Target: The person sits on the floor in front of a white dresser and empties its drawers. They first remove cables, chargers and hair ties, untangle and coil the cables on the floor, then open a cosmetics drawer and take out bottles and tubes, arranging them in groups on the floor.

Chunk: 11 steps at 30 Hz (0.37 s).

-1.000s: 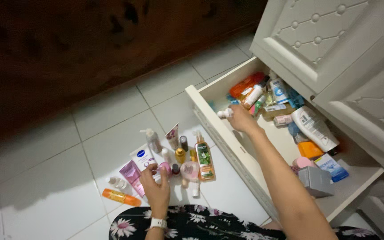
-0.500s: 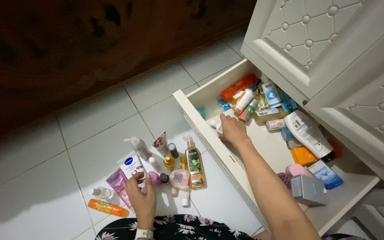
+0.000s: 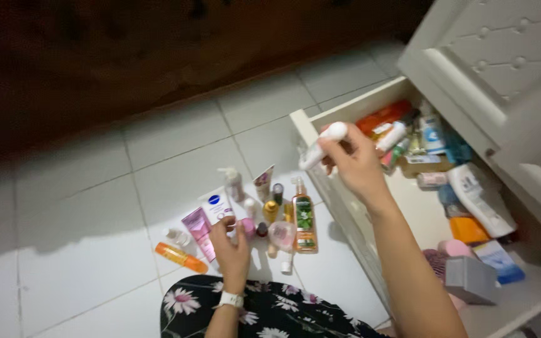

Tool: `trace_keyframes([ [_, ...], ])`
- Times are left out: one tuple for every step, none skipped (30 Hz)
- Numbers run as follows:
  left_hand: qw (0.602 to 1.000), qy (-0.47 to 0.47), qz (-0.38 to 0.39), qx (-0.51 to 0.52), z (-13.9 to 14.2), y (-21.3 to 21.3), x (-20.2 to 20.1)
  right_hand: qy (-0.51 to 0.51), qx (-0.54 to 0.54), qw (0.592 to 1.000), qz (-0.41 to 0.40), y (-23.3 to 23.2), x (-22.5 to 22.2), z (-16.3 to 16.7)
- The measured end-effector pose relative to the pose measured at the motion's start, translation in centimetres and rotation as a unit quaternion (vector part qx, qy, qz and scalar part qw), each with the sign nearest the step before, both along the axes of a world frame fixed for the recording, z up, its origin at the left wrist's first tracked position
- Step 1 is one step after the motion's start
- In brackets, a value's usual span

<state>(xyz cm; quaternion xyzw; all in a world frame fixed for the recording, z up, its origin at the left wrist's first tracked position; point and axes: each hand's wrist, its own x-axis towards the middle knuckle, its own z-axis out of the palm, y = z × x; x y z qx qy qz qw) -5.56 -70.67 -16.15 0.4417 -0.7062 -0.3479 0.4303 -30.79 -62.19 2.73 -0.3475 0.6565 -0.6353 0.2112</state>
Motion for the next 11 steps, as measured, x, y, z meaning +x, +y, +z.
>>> trace_keyframes([
  [1.0,-0.001,0.009,0.002,-0.1,-0.2,0.0,0.002,-0.013,0.999,0.032,-1.1,1.4,-0.1],
  [1.0,0.001,0.023,0.002,-0.2,-0.4,0.1,0.003,-0.026,0.998,0.065,-2.2,2.8,-0.3],
  [0.999,0.003,0.038,0.002,-0.3,-0.6,0.2,0.024,-0.018,0.996,0.087,-3.2,4.1,-0.6],
  [0.999,0.004,0.052,0.002,-0.6,-0.9,0.3,0.044,-0.011,0.993,0.109,-4.3,5.3,-1.1],
  [0.997,0.014,0.075,0.021,-0.9,-1.2,0.4,0.064,-0.004,0.989,0.13,-5.2,6.5,-1.8],
  [0.994,0.024,0.097,0.038,-1.3,-1.6,0.4,0.104,0.046,0.985,0.126,-6.3,7.6,-2.5],
  [0.991,0.033,0.119,0.056,-1.7,-2.0,0.5,0.143,0.096,0.978,0.121,-7.2,8.7,-3.3],
  [0.988,0.048,0.129,0.066,-2.3,-2.4,0.6,0.183,0.145,0.965,0.116,-8.0,9.7,-4.2],
  [0.986,0.063,0.138,0.075,-3.0,-2.9,0.7,0.23,0.151,0.952,0.132,-8.7,10.5,-5.1],
  [0.983,0.078,0.147,0.084,-3.6,-3.3,0.8,0.277,0.155,0.937,0.147,-9.4,11.3,-6.1],
  [0.982,0.073,0.15,0.089,-4.3,-3.6,0.9,0.323,0.159,0.919,0.161,-10.2,12.1,-7.1],
])
